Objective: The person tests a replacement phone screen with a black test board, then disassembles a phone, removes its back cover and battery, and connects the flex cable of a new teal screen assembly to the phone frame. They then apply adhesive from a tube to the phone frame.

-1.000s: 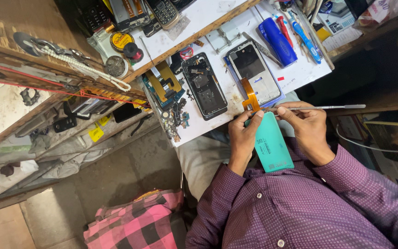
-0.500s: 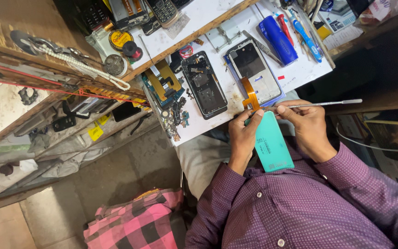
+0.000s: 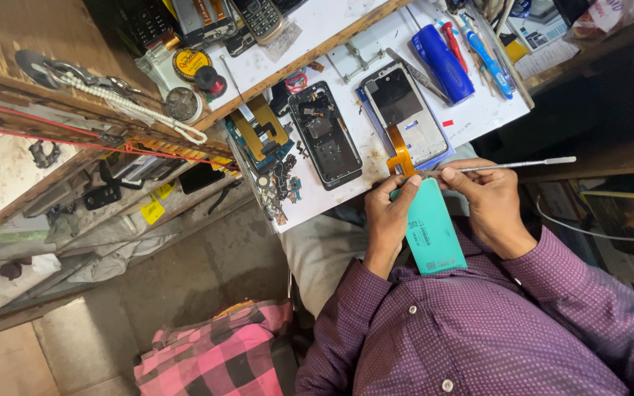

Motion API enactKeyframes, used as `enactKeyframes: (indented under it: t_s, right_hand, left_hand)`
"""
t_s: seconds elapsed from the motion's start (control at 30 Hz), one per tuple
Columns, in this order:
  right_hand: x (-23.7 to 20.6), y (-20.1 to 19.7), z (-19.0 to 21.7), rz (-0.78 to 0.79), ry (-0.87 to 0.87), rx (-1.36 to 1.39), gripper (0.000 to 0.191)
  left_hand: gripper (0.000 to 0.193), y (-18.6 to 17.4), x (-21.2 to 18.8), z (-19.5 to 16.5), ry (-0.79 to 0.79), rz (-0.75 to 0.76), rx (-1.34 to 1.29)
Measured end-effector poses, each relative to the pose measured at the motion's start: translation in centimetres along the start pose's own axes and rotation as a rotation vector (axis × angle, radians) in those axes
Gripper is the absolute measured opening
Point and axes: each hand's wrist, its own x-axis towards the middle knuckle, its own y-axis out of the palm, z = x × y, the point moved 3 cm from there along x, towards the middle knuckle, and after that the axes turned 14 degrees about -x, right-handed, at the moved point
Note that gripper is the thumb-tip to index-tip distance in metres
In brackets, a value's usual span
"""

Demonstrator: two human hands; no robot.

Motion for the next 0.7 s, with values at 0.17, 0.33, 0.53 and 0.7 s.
enactKeyframes:
  t_s: [0.17, 0.33, 0.53, 0.7]
  right_hand:
    - [-0.07, 0.03, 0.12, 0.013, 0.0, -0.007, 0.016]
    - [-0.05, -0.05, 0.25, 0.01, -0.02, 0.011, 0.014]
    - [-0.24, 0.05, 0.41, -0.015, -0.033, -0.014, 0.013]
    - [-0.25, 0.13, 0.48, -0.016, -0.041, -0.025, 0.014]
  left_hand:
    - [0.023, -0.02, -0.03, -0.17, -0.009, 0.013, 0.005]
    - [0.025, 0.05, -0.08, -0.17, -0.015, 0.028, -0.014]
    - [0.025, 0.07, -0.07, -0.23, -0.007, 0.019, 0.002]
    - [0.026, 0.08, -0.06, -0.41, -0.004, 0.012, 0.025]
